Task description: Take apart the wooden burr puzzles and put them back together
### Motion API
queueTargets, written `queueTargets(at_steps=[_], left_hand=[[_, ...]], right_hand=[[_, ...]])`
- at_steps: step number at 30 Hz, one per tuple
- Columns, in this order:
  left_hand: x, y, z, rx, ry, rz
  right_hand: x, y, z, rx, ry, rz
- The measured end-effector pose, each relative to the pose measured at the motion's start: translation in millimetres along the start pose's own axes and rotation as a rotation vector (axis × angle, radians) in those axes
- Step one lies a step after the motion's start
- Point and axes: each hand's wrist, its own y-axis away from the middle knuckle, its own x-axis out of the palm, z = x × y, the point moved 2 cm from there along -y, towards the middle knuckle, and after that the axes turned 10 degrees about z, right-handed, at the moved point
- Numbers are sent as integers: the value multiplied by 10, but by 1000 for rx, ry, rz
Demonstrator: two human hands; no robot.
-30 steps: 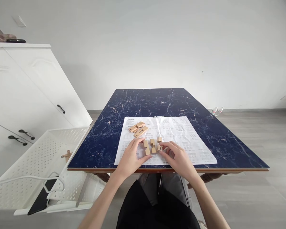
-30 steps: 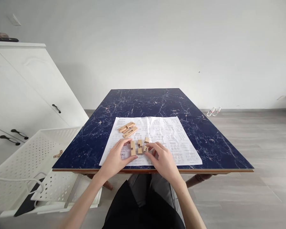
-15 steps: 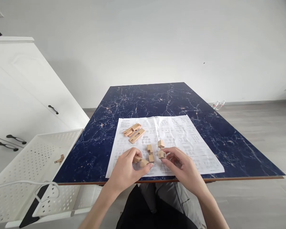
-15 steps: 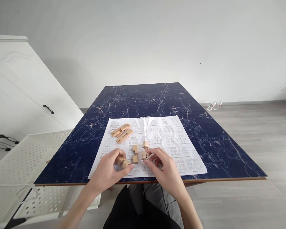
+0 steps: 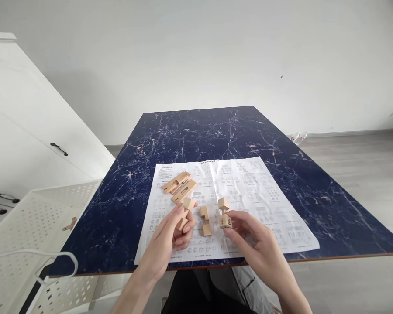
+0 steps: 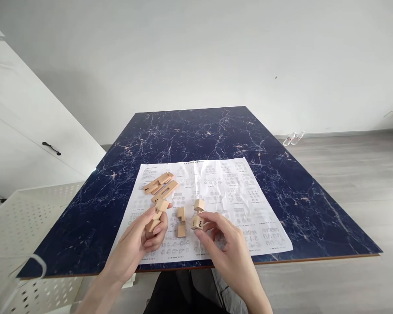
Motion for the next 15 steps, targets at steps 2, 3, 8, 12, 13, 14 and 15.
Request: queueTargets(at_steps=[2, 3, 8, 12, 13, 14, 15], left_hand=[[-2, -33, 15, -10, 106, 11], [-7, -44, 30, -17, 142, 16], [-47, -41, 118, -19, 261, -69], [-59, -22, 144, 44, 305, -156], [-56, -21, 146, 48, 309, -160], [-53, -23, 145, 46, 310, -161], [-48, -24, 142, 44, 311, -161]], right_hand=[[36, -24, 10, 14, -27, -8], [61, -41, 21, 12, -42, -15], [223, -151, 83, -4, -107, -26], [295, -179, 84, 26, -92, -29], [297, -174, 81, 24, -76, -29], [293, -165, 79, 17, -60, -33], [287, -155, 79, 3, -46, -38]])
